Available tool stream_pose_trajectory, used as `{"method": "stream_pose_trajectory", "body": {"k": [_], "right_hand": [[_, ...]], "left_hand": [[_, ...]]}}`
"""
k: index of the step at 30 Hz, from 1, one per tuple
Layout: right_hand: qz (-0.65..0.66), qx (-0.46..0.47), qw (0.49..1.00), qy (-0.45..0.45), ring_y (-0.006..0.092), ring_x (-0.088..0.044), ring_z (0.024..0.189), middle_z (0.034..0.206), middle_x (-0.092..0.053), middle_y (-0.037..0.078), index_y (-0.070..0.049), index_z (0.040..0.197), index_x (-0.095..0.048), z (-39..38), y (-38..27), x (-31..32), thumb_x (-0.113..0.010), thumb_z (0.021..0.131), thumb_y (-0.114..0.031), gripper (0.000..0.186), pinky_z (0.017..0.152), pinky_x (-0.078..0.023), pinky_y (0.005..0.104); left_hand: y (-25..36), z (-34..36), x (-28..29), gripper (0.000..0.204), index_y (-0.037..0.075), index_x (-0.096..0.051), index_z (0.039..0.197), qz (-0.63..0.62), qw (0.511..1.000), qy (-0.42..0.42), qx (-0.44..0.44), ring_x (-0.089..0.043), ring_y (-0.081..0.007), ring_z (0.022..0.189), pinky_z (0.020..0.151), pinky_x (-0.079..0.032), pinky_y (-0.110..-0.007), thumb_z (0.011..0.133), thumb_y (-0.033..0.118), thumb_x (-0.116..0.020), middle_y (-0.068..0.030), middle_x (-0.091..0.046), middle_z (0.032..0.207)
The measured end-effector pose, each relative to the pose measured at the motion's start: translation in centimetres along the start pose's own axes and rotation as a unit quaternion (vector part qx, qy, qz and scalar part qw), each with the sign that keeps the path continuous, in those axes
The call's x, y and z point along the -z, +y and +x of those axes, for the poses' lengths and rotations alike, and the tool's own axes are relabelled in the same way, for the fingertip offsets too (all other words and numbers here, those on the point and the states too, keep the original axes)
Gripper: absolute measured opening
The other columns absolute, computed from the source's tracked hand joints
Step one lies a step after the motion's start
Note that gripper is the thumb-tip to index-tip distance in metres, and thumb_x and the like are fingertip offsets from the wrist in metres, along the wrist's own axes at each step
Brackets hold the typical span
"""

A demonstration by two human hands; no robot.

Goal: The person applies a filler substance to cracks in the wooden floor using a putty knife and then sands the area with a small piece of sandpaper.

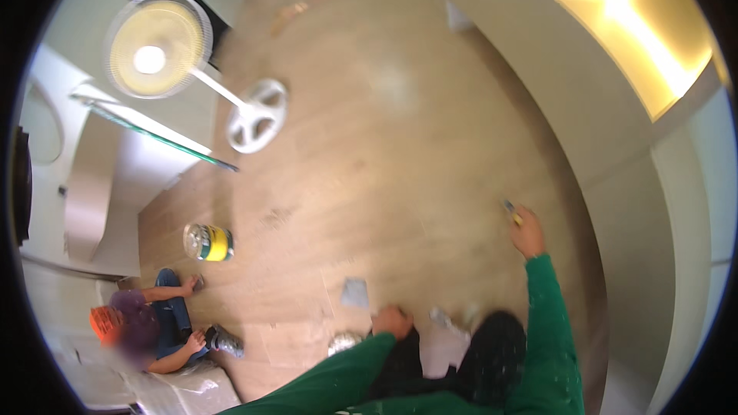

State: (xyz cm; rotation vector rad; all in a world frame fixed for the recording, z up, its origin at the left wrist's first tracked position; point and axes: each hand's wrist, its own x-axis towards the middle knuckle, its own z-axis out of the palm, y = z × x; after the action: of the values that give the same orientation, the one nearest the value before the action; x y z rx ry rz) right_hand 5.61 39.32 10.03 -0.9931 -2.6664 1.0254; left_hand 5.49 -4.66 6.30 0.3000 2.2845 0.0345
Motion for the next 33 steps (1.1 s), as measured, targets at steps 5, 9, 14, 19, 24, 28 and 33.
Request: {"method": "stream_pose_trajectory", "body": {"k": [5, 9, 14, 19, 24, 28, 33], "right_hand": [[0.044, -0.086, 0.993, 0.064, 0.0351, -0.07, 0.093, 0.1, -0.071, 0.02, 0.001, 0.109, -0.065, 3.0, 1.1, 0.7, -0.068, 0.092, -0.01, 0.02, 0.083, -0.053, 0.0414], [0.146, -0.096, 0.978, 0.111, 0.0238, -0.068, 0.085, 0.092, -0.069, 0.013, 0.001, 0.106, -0.064, 3.5, 3.9, -1.4, -0.069, 0.09, -0.009, 0.019, 0.078, -0.053, 0.0367], [0.154, -0.084, 0.967, 0.187, 0.0282, -0.069, 0.083, 0.092, -0.07, 0.015, 0.0, 0.108, -0.062, 4.8, 7.3, -3.1, -0.068, 0.09, -0.009, 0.022, 0.077, -0.053, 0.0388], [0.198, -0.147, 0.947, 0.207, 0.0319, -0.07, 0.087, 0.097, -0.07, 0.017, 0.001, 0.112, -0.062, 5.4, 7.2, -6.0, -0.067, 0.091, -0.012, 0.025, 0.079, -0.054, 0.0421], [0.196, -0.251, 0.925, 0.206, 0.0361, -0.072, 0.094, 0.105, -0.071, 0.021, 0.001, 0.12, -0.061, 6.2, 7.4, -6.9, -0.069, 0.09, -0.018, 0.036, 0.082, -0.055, 0.0452], [0.18, -0.265, 0.916, 0.24, 0.0354, -0.073, 0.092, 0.104, -0.071, 0.022, 0.005, 0.117, -0.06, 6.3, 6.3, -7.2, -0.07, 0.09, -0.02, 0.038, 0.079, -0.057, 0.043], [0.258, -0.287, 0.905, 0.178, 0.0308, -0.073, 0.072, 0.099, -0.071, 0.02, 0.006, 0.115, -0.058, 7.0, 6.2, -5.5, -0.07, 0.09, -0.02, 0.038, 0.06, -0.059, 0.0414]], "left_hand": [[-0.6, -0.2, 1.6, 0.062, 0.004, -0.066, 0.129, 0.003, 1.0, -0.021, 0.009, -0.057, -0.0362, 0.129, 0.106, -0.041, -0.063, 0.093, 0.052, -0.051, -0.0177, -0.064, 0.135], [-0.4, 0.3, 1.6, 0.063, 0.004, -0.065, 0.131, 0.001, 1.0, -0.024, 0.019, -0.055, -0.0364, 0.132, 0.108, -0.038, -0.063, 0.094, 0.052, -0.05, -0.0188, -0.062, 0.138], [0.3, 0.6, 2.0, 0.063, 0.004, -0.065, 0.132, -0.004, 0.999, -0.029, 0.013, -0.055, -0.0364, 0.132, 0.108, -0.037, -0.063, 0.094, 0.052, -0.05, -0.0186, -0.062, 0.138], [-0.2, 0.5, 2.2, 0.062, 0.004, -0.066, 0.131, -0.001, 1.0, -0.022, 0.014, -0.056, -0.0356, 0.131, 0.108, -0.038, -0.063, 0.095, 0.052, -0.049, -0.0184, -0.063, 0.136], [0.3, 0.2, 2.6, 0.062, 0.004, -0.066, 0.13, 0.013, 0.999, -0.037, 0.007, -0.056, -0.0349, 0.13, 0.106, -0.039, -0.062, 0.095, 0.052, -0.049, -0.0171, -0.063, 0.135], [0.3, 0.4, 2.0, 0.062, 0.004, -0.066, 0.129, 0.012, 1.0, -0.018, 0.009, -0.057, -0.0346, 0.129, 0.105, -0.04, -0.062, 0.095, 0.052, -0.049, -0.0168, -0.064, 0.133], [0.3, 0.6, 1.7, 0.062, 0.004, -0.067, 0.129, 0.013, 1.0, -0.015, 0.009, -0.057, -0.0349, 0.129, 0.106, -0.04, -0.062, 0.094, 0.052, -0.05, -0.017, -0.065, 0.132]]}}
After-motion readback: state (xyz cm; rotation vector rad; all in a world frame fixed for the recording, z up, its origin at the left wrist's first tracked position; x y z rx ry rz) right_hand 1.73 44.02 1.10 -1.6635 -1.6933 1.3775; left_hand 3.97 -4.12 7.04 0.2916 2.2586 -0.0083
